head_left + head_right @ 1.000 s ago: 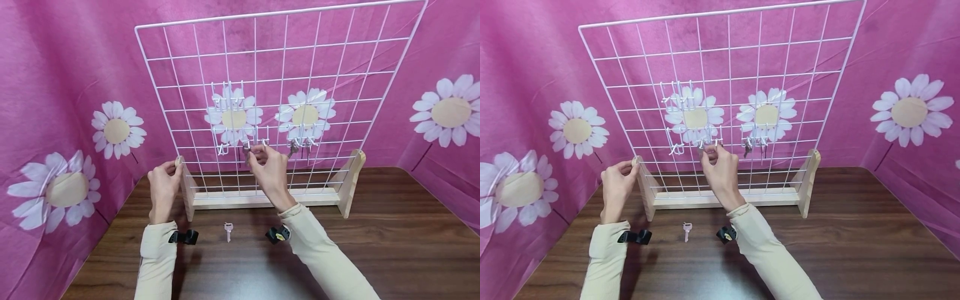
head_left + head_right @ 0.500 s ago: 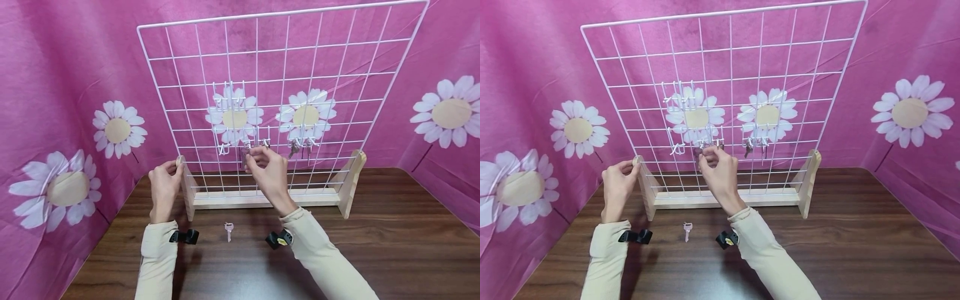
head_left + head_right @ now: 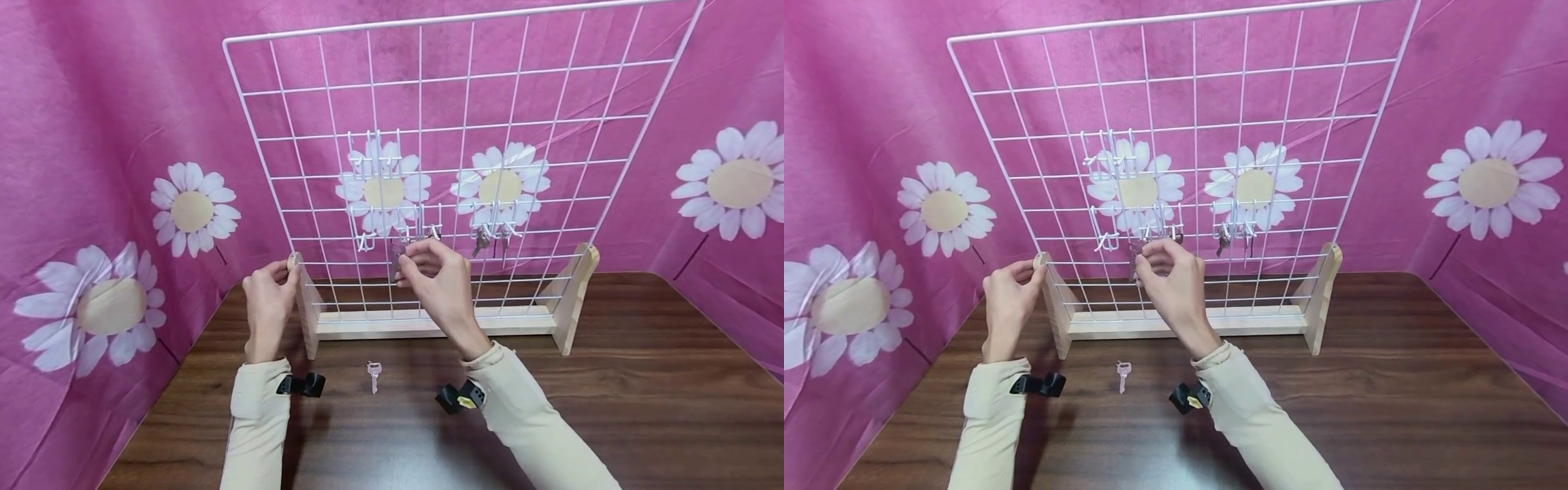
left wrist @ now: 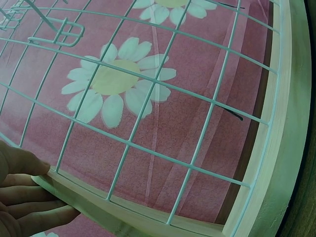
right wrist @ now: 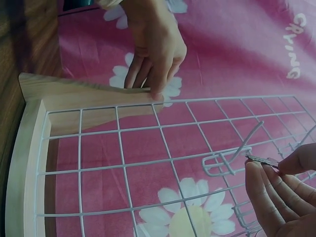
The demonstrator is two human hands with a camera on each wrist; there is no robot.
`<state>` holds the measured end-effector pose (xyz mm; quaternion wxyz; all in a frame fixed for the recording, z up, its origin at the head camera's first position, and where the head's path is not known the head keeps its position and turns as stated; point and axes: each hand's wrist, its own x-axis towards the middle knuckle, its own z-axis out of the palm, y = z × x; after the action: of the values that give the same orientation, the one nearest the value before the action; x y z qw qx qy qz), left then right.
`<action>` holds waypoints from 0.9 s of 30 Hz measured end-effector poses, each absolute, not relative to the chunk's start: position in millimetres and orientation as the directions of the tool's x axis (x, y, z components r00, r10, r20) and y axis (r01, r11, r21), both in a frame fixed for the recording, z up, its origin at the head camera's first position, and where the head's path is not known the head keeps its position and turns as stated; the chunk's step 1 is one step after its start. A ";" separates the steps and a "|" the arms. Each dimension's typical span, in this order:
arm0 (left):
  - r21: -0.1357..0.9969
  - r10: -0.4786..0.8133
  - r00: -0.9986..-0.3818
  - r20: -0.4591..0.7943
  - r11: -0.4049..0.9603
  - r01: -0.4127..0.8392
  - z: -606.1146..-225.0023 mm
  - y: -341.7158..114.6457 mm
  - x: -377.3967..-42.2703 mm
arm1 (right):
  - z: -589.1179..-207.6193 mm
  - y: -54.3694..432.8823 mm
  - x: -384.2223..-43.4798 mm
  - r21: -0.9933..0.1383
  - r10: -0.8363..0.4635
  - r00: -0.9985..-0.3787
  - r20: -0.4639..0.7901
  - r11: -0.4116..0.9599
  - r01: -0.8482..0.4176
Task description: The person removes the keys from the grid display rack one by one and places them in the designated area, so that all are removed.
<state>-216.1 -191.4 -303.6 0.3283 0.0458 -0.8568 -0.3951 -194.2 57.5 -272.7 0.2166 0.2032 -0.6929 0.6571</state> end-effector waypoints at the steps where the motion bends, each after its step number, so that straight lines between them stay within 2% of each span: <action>1: 0.708 -0.338 -0.780 0.526 0.682 0.182 -303.4 -191.2 -216.2 | -272.0 58.0 -193.0 -0.822 -0.001 -0.823 0.568 0.052 -0.567; 13: 0.714 -0.342 -0.782 0.521 0.676 0.179 -303.6 -191.3 -215.9 | -277.5 61.1 -185.7 -0.861 -0.028 -0.862 0.506 0.035 -0.507; 20: 0.719 -0.351 -0.784 0.513 0.675 0.168 -304.0 -191.4 -216.1 | -294.8 62.7 -188.4 -0.918 -0.075 -0.915 0.396 -0.001 -0.397; 27: 0.716 -0.346 -0.783 0.516 0.677 0.173 -303.3 -190.4 -215.4 | -313.2 67.5 -193.6 -0.927 -0.089 -0.927 0.364 0.060 -0.370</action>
<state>-215.4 -190.4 -303.3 0.3254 0.0507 -0.8558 -0.3990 -193.6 67.5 -313.2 0.1055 0.1593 -0.7202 0.6670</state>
